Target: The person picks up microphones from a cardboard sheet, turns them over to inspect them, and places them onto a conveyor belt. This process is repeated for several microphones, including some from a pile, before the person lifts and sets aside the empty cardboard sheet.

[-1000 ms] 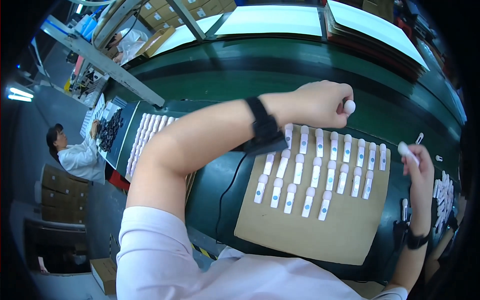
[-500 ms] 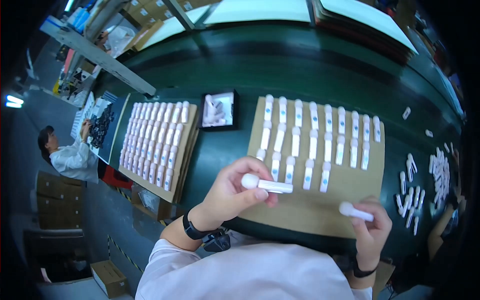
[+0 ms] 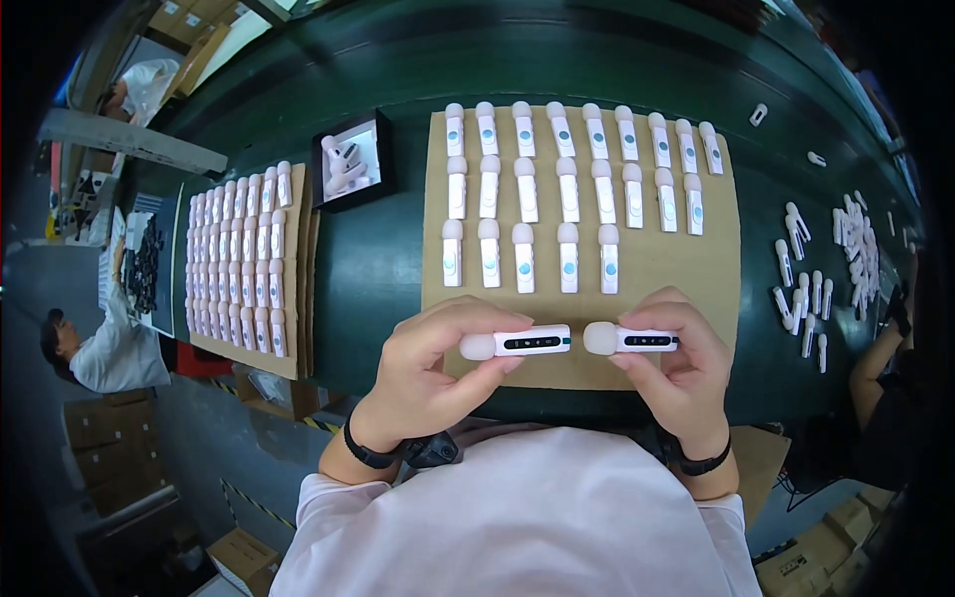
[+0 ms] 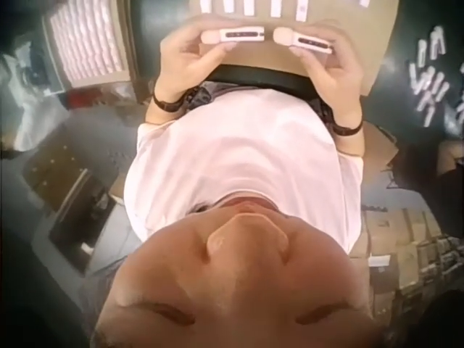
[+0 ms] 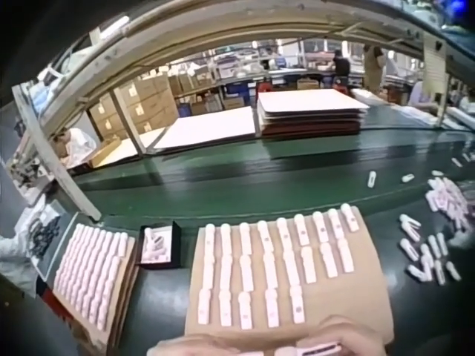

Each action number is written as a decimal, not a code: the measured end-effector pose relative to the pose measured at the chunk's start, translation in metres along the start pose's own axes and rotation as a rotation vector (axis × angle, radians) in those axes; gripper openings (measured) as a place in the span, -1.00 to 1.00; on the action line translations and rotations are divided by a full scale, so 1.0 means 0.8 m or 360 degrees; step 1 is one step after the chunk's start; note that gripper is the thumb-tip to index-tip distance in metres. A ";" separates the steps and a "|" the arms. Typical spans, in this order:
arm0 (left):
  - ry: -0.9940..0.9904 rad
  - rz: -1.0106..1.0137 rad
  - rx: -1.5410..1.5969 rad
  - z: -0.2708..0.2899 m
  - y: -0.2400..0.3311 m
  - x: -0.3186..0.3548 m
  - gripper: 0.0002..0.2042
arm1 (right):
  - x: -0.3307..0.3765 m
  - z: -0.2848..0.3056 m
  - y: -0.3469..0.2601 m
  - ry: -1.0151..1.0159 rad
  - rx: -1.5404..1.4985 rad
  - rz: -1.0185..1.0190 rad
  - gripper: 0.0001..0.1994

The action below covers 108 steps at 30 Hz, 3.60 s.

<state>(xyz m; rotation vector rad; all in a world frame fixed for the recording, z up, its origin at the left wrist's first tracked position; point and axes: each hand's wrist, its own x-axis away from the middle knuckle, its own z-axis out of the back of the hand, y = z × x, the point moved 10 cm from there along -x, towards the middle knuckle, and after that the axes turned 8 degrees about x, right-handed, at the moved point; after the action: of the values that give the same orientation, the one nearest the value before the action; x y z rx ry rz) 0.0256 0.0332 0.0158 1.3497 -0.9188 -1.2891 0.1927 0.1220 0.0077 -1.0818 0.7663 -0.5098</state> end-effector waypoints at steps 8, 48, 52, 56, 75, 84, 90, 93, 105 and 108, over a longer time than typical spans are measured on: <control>-0.0022 0.0050 0.0019 -0.009 -0.005 -0.002 -0.76 | -0.001 -0.001 -0.001 -0.0011 0.0078 0.0041 -0.75; -0.0148 -0.0335 -0.0288 -0.056 0.004 -0.033 -0.75 | -0.002 -0.003 -0.030 0.0089 0.0366 0.0314 -0.69; -0.0157 -0.0496 -0.0429 -0.072 0.014 -0.036 -0.72 | 0.007 0.008 -0.031 0.0084 0.0402 0.0417 -0.68; -0.0245 -0.0601 -0.0609 -0.094 0.018 -0.041 -0.74 | 0.006 0.036 -0.021 0.0019 0.0633 0.0251 -0.68; -0.0719 -0.0716 -0.1523 -0.190 -0.020 -0.052 -0.85 | 0.008 0.050 0.033 -0.0577 0.1463 0.0356 -0.82; -0.0527 -0.0698 -0.1589 -0.180 -0.027 -0.072 -0.82 | -0.008 0.051 0.043 -0.0515 0.1568 0.0414 -0.83; -0.0429 -0.0797 -0.1545 -0.175 -0.019 -0.075 -0.84 | -0.033 0.074 0.030 -0.0513 0.1449 0.0375 -0.81; -0.0458 -0.0681 -0.1337 -0.163 -0.014 -0.075 -0.84 | -0.076 0.120 0.031 -0.0347 0.1363 0.0322 -0.79; -0.0332 -0.0429 -0.0763 -0.102 0.019 -0.075 -0.77 | -0.303 0.174 0.197 -0.0323 0.2054 0.0340 -0.81; -0.0298 -0.0411 -0.0765 -0.094 0.019 -0.076 -0.78 | -0.334 0.153 0.233 -0.0433 0.1977 0.0268 -0.77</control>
<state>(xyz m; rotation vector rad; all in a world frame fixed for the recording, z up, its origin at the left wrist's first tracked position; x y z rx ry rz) 0.0932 0.1008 0.0371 0.9990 -0.5144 -1.7277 0.1155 0.4565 -0.0506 0.0796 0.1805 -0.5449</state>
